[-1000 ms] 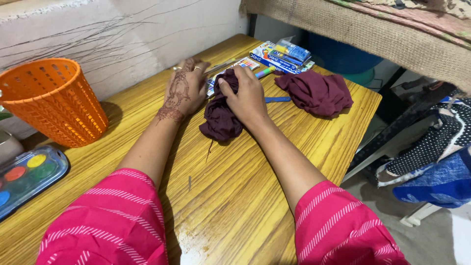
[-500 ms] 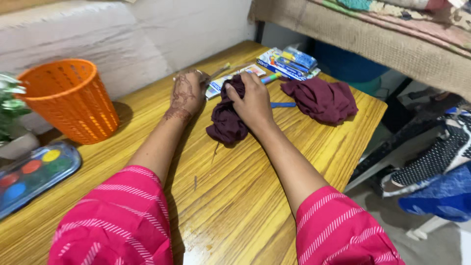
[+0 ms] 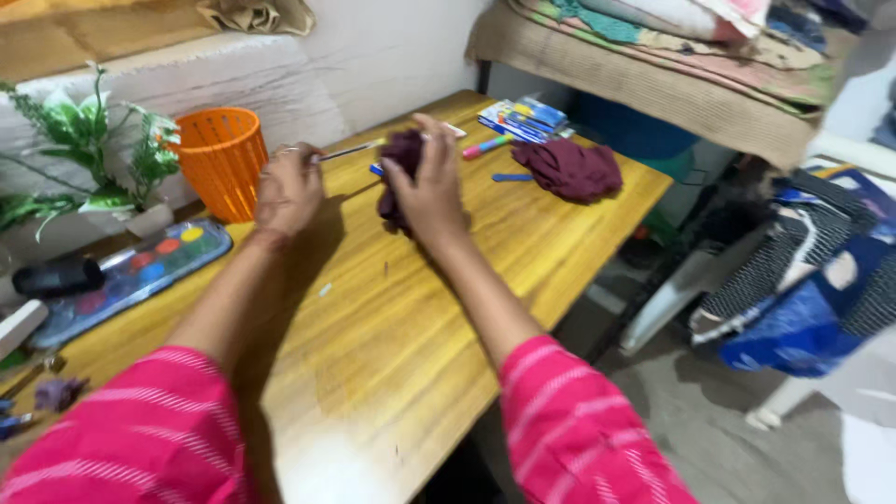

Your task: The person wipes various stationery items on a wooden table using a dark cloth. They clean a pen, a glue stick, a pencil, and several boxes of colored pencils and crayons one by one, placing them back on the table after wiping.

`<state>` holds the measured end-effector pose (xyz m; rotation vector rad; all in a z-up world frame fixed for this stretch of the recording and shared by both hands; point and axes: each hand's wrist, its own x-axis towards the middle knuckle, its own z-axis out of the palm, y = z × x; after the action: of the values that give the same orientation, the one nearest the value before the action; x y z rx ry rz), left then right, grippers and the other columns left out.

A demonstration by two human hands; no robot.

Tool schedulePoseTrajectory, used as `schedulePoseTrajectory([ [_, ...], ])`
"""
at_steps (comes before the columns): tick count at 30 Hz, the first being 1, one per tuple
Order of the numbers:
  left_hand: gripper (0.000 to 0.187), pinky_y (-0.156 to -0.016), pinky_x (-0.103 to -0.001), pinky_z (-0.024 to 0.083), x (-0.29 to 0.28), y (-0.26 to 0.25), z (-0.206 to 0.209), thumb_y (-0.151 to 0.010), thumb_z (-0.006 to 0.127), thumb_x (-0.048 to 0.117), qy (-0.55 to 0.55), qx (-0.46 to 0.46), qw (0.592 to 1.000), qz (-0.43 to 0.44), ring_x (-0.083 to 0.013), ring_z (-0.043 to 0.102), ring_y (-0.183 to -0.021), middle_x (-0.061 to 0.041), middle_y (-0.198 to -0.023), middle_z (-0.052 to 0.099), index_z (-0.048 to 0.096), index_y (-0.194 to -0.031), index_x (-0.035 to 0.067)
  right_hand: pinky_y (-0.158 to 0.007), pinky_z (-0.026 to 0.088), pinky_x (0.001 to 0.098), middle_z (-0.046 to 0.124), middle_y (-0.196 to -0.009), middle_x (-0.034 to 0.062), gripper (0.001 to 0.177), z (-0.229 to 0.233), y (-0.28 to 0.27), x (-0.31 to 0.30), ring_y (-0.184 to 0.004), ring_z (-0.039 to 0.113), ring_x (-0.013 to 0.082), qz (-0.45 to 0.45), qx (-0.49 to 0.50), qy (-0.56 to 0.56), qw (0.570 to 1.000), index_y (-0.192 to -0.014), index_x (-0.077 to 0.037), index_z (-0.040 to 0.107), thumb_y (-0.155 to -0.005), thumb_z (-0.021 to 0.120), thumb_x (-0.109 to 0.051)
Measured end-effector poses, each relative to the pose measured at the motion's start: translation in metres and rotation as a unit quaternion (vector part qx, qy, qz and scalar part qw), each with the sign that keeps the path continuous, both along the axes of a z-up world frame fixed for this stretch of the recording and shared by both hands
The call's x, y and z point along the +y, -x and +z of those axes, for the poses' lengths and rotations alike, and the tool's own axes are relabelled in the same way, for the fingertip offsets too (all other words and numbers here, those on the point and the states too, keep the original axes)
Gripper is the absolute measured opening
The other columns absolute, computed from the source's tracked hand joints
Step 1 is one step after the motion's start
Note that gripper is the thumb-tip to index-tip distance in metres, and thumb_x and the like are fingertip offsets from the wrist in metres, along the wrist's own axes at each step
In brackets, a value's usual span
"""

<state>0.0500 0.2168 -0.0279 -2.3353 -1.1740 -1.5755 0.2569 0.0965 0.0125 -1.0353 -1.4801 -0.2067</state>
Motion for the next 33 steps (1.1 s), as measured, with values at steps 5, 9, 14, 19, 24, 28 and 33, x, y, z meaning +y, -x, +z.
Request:
schedulePoseTrajectory([
  [5, 0.017, -0.082, -0.049, 0.052, -0.078, 0.068, 0.01, -0.097, 0.065, 0.008, 0.037, 0.077, 0.996, -0.029, -0.0409, 0.066, -0.091, -0.023, -0.095, 0.068, 0.074, -0.11, 0.003, -0.113, 0.047, 0.0448, 0.055, -0.141, 0.0176, 0.049, -0.003, 0.081, -0.026, -0.134, 0.055, 0.0372, 0.049, -0.105, -0.008, 0.993, -0.136, -0.009, 0.049, -0.094, 0.074, -0.019],
  [9, 0.017, -0.078, -0.04, 0.055, -0.132, 0.11, 0.003, -0.094, 0.07, 0.005, 0.06, 0.008, 0.997, -0.044, -0.0315, 0.071, -0.087, -0.02, -0.098, 0.071, 0.073, -0.11, 0.003, -0.105, 0.045, 0.0503, 0.059, -0.13, 0.0169, 0.056, -0.021, 0.134, -0.039, -0.126, 0.058, 0.0356, 0.102, -0.229, -0.07, 0.966, -0.134, -0.008, 0.049, -0.084, 0.07, -0.019],
  [14, 0.017, -0.072, -0.031, 0.053, -0.148, 0.126, 0.006, -0.096, 0.074, 0.01, 0.205, -0.166, 0.963, -0.053, -0.0152, 0.068, -0.077, -0.009, -0.089, 0.073, 0.07, -0.112, 0.007, -0.092, 0.05, 0.05, 0.065, -0.12, 0.0183, 0.043, -0.033, 0.152, -0.033, -0.11, 0.063, 0.0404, 0.112, -0.235, 0.064, 0.963, -0.129, -0.007, 0.052, -0.092, 0.069, -0.019],
  [19, 0.014, -0.078, -0.024, 0.054, -0.135, 0.097, 0.005, -0.093, 0.076, 0.01, 0.227, -0.311, 0.895, -0.223, -0.0059, 0.068, -0.086, 0.003, -0.096, 0.073, 0.069, -0.105, 0.007, -0.08, 0.055, 0.0505, 0.068, -0.107, 0.0214, 0.034, -0.028, 0.147, -0.033, -0.098, 0.067, 0.0441, 0.109, -0.145, 0.061, 0.982, -0.118, -0.004, 0.05, -0.091, 0.068, -0.014],
  [24, 0.013, -0.082, -0.025, 0.054, -0.133, 0.106, 0.001, -0.097, 0.078, 0.012, 0.138, -0.252, 0.945, -0.156, -0.0077, 0.066, -0.089, -0.002, -0.096, 0.074, 0.073, -0.103, 0.001, -0.071, 0.055, 0.0495, 0.069, -0.103, 0.0214, 0.038, -0.023, 0.148, -0.038, -0.091, 0.068, 0.0438, 0.116, -0.153, 0.044, 0.98, -0.117, -0.003, 0.049, -0.089, 0.071, -0.017],
  [28, 0.014, -0.081, -0.023, 0.053, -0.118, 0.113, 0.011, -0.105, 0.074, 0.016, 0.068, -0.347, 0.924, -0.142, -0.0053, 0.063, -0.088, 0.002, -0.096, 0.071, 0.072, -0.108, 0.002, -0.072, 0.056, 0.0488, 0.07, -0.101, 0.0192, 0.036, -0.023, 0.15, -0.037, -0.089, 0.069, 0.0419, 0.098, -0.16, 0.062, 0.98, -0.114, -0.004, 0.051, -0.092, 0.073, -0.02],
  [33, 0.016, -0.066, -0.024, 0.056, -0.113, 0.128, 0.034, -0.105, 0.062, 0.03, 0.074, -0.547, 0.806, -0.215, -0.0067, 0.062, -0.072, 0.004, -0.086, 0.064, 0.062, -0.106, 0.013, -0.069, 0.055, 0.0487, 0.071, -0.101, 0.0198, 0.039, -0.028, 0.147, -0.039, -0.085, 0.069, 0.0417, 0.109, -0.181, 0.051, 0.976, -0.115, -0.004, 0.053, -0.086, 0.074, -0.02],
])
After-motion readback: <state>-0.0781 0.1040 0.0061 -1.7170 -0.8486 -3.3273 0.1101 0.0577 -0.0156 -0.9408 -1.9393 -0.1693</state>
